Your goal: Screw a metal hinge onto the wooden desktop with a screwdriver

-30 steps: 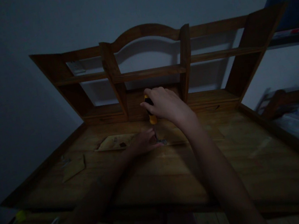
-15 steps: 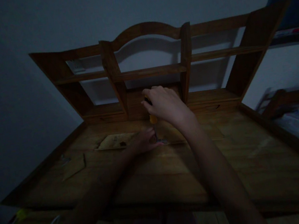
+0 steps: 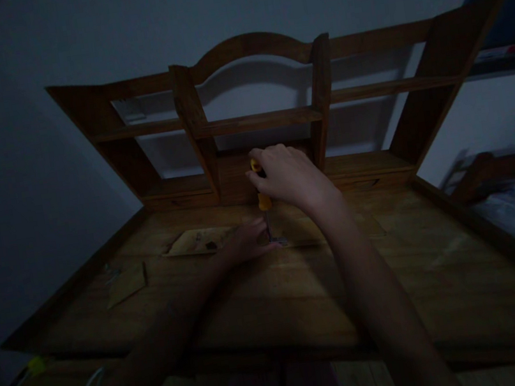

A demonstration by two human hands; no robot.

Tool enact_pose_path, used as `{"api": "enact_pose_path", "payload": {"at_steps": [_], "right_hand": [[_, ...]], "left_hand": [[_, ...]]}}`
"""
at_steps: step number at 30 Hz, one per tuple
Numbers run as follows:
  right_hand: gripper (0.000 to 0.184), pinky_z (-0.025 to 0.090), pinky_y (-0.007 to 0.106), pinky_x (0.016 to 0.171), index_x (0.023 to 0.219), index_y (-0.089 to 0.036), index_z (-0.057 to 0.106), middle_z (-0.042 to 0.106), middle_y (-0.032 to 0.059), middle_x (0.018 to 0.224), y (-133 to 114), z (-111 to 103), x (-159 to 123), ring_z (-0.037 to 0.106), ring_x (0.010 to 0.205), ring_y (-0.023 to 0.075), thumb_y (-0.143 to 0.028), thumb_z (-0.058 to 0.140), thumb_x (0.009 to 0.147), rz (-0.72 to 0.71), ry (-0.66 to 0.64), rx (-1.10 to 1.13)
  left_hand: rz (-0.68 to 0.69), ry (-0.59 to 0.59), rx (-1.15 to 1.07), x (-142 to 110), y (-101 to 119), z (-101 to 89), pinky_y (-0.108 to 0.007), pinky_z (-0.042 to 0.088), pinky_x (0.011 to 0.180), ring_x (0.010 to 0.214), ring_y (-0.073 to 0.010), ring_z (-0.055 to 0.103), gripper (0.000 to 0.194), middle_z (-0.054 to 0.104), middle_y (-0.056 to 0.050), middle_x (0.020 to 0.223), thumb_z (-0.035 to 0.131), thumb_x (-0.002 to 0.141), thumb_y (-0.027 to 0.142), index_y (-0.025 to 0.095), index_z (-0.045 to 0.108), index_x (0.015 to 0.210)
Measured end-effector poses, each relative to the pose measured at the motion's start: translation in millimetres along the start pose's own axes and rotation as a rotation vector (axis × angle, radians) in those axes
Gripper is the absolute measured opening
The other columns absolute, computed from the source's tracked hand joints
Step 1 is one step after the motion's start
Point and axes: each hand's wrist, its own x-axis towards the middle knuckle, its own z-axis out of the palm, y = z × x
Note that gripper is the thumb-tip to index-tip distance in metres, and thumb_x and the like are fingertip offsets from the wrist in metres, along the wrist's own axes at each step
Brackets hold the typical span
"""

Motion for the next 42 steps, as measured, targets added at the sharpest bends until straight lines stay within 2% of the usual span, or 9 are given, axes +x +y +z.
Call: {"api": "enact_pose_path", "payload": {"at_steps": [3,6,13,17,24,29,38,42], "right_hand": [[0.035,0.053,0.043,0.091,0.125,-0.017,0.073,0.08,0.016,0.111,-0.5,1.0,1.1,0.074,0.105,0.0342,-0.043,0.056,0.108,0.008,-0.001,-0.038],[0.035,0.053,0.044,0.09,0.123,-0.016,0.072,0.079,0.0167,0.109,-1.3,1.4,1.0,0.074,0.102,0.035,-0.042,0.055,0.108,0.019,-0.005,-0.041],[0.049,0.05,0.047,0.105,0.147,-0.013,0.059,0.068,0.0201,0.137,9.6,8.8,0.4,0.066,0.125,0.0367,-0.03,0.061,0.101,0.003,-0.04,0.042],[0.044,0.047,0.045,0.111,0.145,-0.015,0.061,0.068,0.0171,0.139,13.3,12.3,2.1,0.063,0.132,0.0338,-0.024,0.061,0.102,-0.06,-0.023,0.079],[0.037,0.05,0.043,0.103,0.136,-0.016,0.066,0.072,0.0158,0.129,9.4,12.2,3.9,0.068,0.118,0.0322,-0.033,0.067,0.103,-0.074,0.003,0.04],[0.04,0.051,0.045,0.098,0.131,-0.015,0.067,0.074,0.017,0.12,4.1,13.5,3.5,0.07,0.112,0.0345,-0.046,0.06,0.107,-0.027,0.026,-0.018],[0.038,0.05,0.042,0.104,0.135,-0.015,0.064,0.073,0.0151,0.13,8.8,16.5,6.5,0.068,0.121,0.0317,-0.025,0.059,0.099,-0.085,-0.012,0.113],[0.036,0.05,0.041,0.104,0.136,-0.016,0.064,0.074,0.0142,0.131,7.9,16.1,6.8,0.069,0.12,0.0302,-0.026,0.06,0.102,-0.101,-0.01,0.118]], "left_hand": [[-0.01,0.004,-0.008,0.1,-0.1,0.6,-0.038,0.055,0.089,0.104,-0.0255,0.069,0.037,0.069,-0.007,0.115,0.077,0.096,0.054,0.022,0.063,0.109],[-0.009,0.01,-0.007,0.4,-0.8,1.8,-0.037,0.054,0.086,0.1,-0.0249,0.068,0.038,0.068,-0.007,0.113,0.077,0.096,0.055,0.022,0.062,0.106],[0.004,0.011,-0.007,1.1,-1.3,1.7,-0.035,0.053,0.085,0.098,-0.0238,0.066,0.036,0.067,-0.007,0.11,0.078,0.096,0.052,0.021,0.061,0.103],[-0.014,-0.007,-0.014,1.6,1.6,-0.9,-0.035,0.054,0.086,0.1,-0.0246,0.068,0.035,0.068,-0.007,0.111,0.078,0.095,0.051,0.022,0.062,0.105],[-0.018,-0.005,-0.002,1.3,1.1,0.4,-0.036,0.054,0.085,0.099,-0.0245,0.068,0.037,0.068,-0.007,0.111,0.076,0.096,0.055,0.022,0.063,0.107],[-0.015,0.012,0.013,0.9,-1.6,3.4,-0.036,0.053,0.084,0.098,-0.0243,0.067,0.036,0.067,-0.007,0.11,0.076,0.097,0.053,0.022,0.062,0.105],[-0.001,-0.003,-0.007,0.9,0.5,0.3,-0.036,0.054,0.084,0.098,-0.0236,0.068,0.039,0.068,-0.007,0.115,0.072,0.099,0.057,0.021,0.062,0.11],[-0.022,-0.005,0.007,0.9,3.0,0.3,-0.036,0.054,0.085,0.099,-0.0238,0.068,0.038,0.068,-0.007,0.112,0.074,0.098,0.055,0.021,0.061,0.108]]}}
